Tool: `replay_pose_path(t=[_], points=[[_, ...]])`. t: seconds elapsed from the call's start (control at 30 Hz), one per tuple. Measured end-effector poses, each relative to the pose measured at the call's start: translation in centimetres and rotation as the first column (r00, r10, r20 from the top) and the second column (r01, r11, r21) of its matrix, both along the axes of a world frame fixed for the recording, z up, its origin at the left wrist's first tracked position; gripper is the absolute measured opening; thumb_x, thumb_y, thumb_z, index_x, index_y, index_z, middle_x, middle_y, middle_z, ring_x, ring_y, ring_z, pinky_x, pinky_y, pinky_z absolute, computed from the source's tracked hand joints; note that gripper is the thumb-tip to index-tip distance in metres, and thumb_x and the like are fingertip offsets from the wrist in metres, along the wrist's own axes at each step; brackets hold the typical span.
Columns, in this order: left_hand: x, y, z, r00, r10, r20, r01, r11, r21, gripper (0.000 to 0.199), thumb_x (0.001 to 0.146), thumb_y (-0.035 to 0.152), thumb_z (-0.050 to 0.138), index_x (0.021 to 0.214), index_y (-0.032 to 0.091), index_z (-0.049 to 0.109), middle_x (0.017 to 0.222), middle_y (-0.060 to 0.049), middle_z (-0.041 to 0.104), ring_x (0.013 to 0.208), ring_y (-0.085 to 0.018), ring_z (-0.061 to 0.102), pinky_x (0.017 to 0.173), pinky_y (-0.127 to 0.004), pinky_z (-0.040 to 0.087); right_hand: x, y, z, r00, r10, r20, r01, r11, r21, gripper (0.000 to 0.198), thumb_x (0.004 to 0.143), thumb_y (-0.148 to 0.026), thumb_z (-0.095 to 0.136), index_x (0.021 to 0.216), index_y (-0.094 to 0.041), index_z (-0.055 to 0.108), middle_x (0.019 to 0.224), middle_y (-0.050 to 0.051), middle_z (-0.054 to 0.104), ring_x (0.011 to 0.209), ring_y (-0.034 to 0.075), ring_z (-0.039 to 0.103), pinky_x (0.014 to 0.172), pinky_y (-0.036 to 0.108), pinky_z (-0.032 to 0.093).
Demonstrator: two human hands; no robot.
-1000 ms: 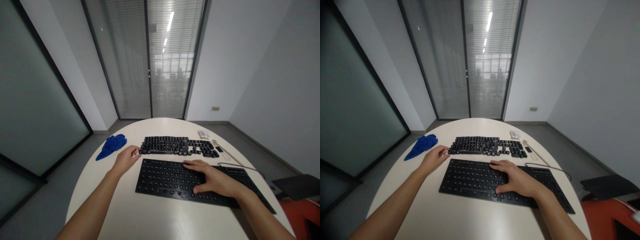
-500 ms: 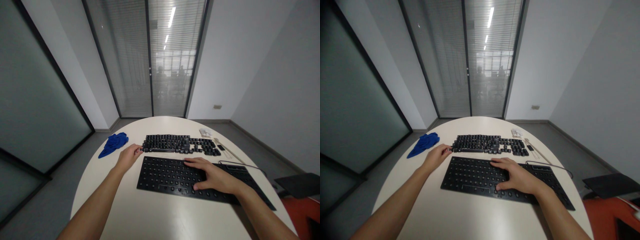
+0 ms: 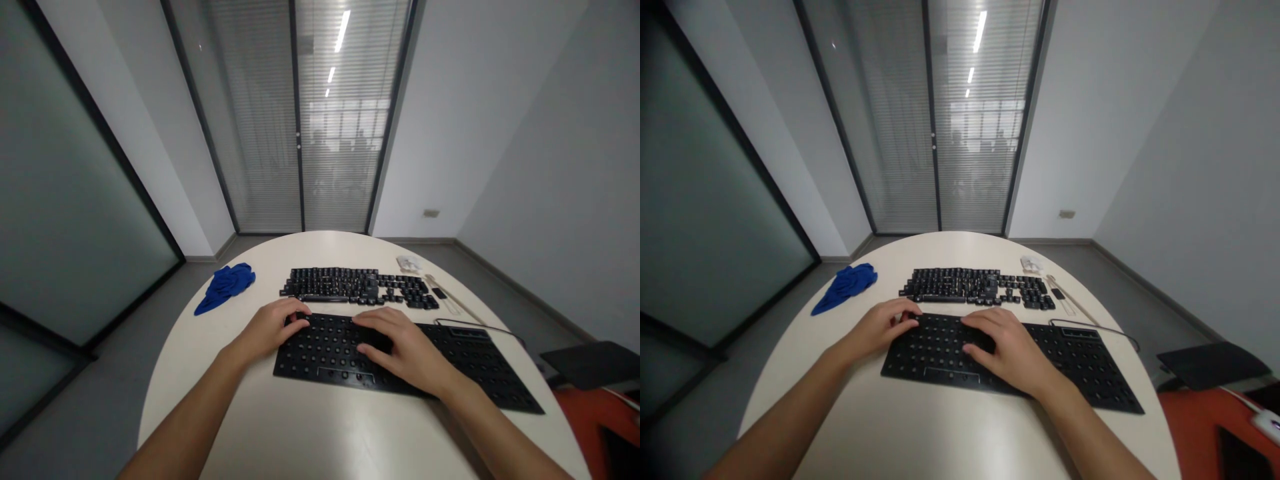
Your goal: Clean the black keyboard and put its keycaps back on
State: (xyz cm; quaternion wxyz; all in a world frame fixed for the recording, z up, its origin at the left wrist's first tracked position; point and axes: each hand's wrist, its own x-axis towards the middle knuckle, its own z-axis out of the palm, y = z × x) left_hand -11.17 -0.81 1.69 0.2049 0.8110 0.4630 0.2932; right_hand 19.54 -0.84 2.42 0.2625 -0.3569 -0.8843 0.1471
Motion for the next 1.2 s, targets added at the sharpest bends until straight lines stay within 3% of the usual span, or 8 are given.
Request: replay_pose_path(t=[0.2,0.37,0.57,0.73,0.83,1.0,1.2], points=[[1.7,-0.5,-0.8,0.999,-0.038,0.025,0.037,0.999,0.036,0.017,0.091,0.037,0.068,0.1,0.023,0.072,0.091,-0.002,0.07,0.081,-0.018,0.062,0.078,-0.03,0.048,-4.2,-1.7,-0.7,0.994,-0.058,-0.09,0.066,0.994,0.092,0.029,0.092,-0.033,0.067,0.118,-0.023,0.064,0.111,0.009,0.073,0.102,0.026,0.067,0.091,0.045,0.05],[1.9,-0.7,-0.9,0.999,-0.043,0.0,0.043,0.998,0.045,0.023,0.087,0.044,0.072,0.097,0.024,0.073,0.085,-0.001,0.069,0.078,-0.018,0.063,0.074,-0.029,0.047,-4.7,-1.8,-1.1,0.996,-0.011,-0.084,0.018,0.997,0.079,0.029,0.09,-0.034,0.07,0.117,-0.024,0.064,0.109,0.009,0.075,0.1,0.026,0.068,0.09,0.045,0.047],[2.4,-0.7,-1.4,0.993,-0.12,0.01,0.12,0.992,0.037,0.023,0.086,0.046,0.073,0.091,0.024,0.074,0.085,-0.001,0.072,0.075,-0.017,0.065,0.072,-0.028,0.048,-5.1,-2.0,-1.2,0.996,0.034,-0.082,-0.031,0.999,0.032,0.012,0.095,-0.028,0.063,0.106,-0.024,0.067,0.105,0.007,0.075,0.099,0.024,0.067,0.089,0.042,0.044],[2.6,-0.7,-1.3,0.989,-0.15,-0.008,0.15,0.988,0.022,0.022,0.086,0.044,0.074,0.092,0.023,0.074,0.085,-0.001,0.073,0.077,-0.017,0.066,0.073,-0.027,0.048,-5.0,-1.9,-1.5,0.997,0.038,-0.068,-0.04,0.999,-0.031,0.016,0.093,-0.021,0.064,0.108,-0.023,0.067,0.107,0.005,0.075,0.102,0.024,0.066,0.09,0.042,0.045],[1.3,-0.5,-0.7,0.989,-0.13,-0.072,0.129,0.991,-0.018,0.02,0.088,0.042,0.071,0.096,0.024,0.074,0.089,-0.001,0.073,0.08,-0.018,0.065,0.075,-0.028,0.048,-4.8,-1.9,-1.9,0.997,0.031,-0.074,-0.036,0.997,-0.07,0.016,0.092,-0.021,0.064,0.107,-0.023,0.068,0.107,0.005,0.075,0.101,0.024,0.066,0.09,0.041,0.047],[-2.5,0.6,-0.6,0.994,0.088,-0.059,-0.089,0.996,-0.022,0.021,0.087,0.041,0.069,0.097,0.023,0.073,0.092,-0.003,0.071,0.078,-0.019,0.063,0.074,-0.029,0.048,-4.8,-1.6,-2.7,0.992,0.012,-0.123,-0.033,0.985,-0.168,0.018,0.088,-0.017,0.066,0.106,-0.021,0.07,0.104,0.006,0.074,0.099,0.023,0.066,0.09,0.039,0.051],[-4.9,1.6,-2.2,0.998,0.06,0.013,-0.058,0.99,-0.132,0.026,0.082,0.036,0.072,0.103,0.021,0.073,0.105,-0.006,0.072,0.082,-0.02,0.064,0.082,-0.032,0.051,-5.0,-1.3,-2.7,0.993,-0.04,-0.113,0.011,0.969,-0.245,0.019,0.086,-0.017,0.069,0.103,-0.021,0.073,0.099,0.005,0.074,0.09,0.021,0.066,0.085,0.036,0.053]])
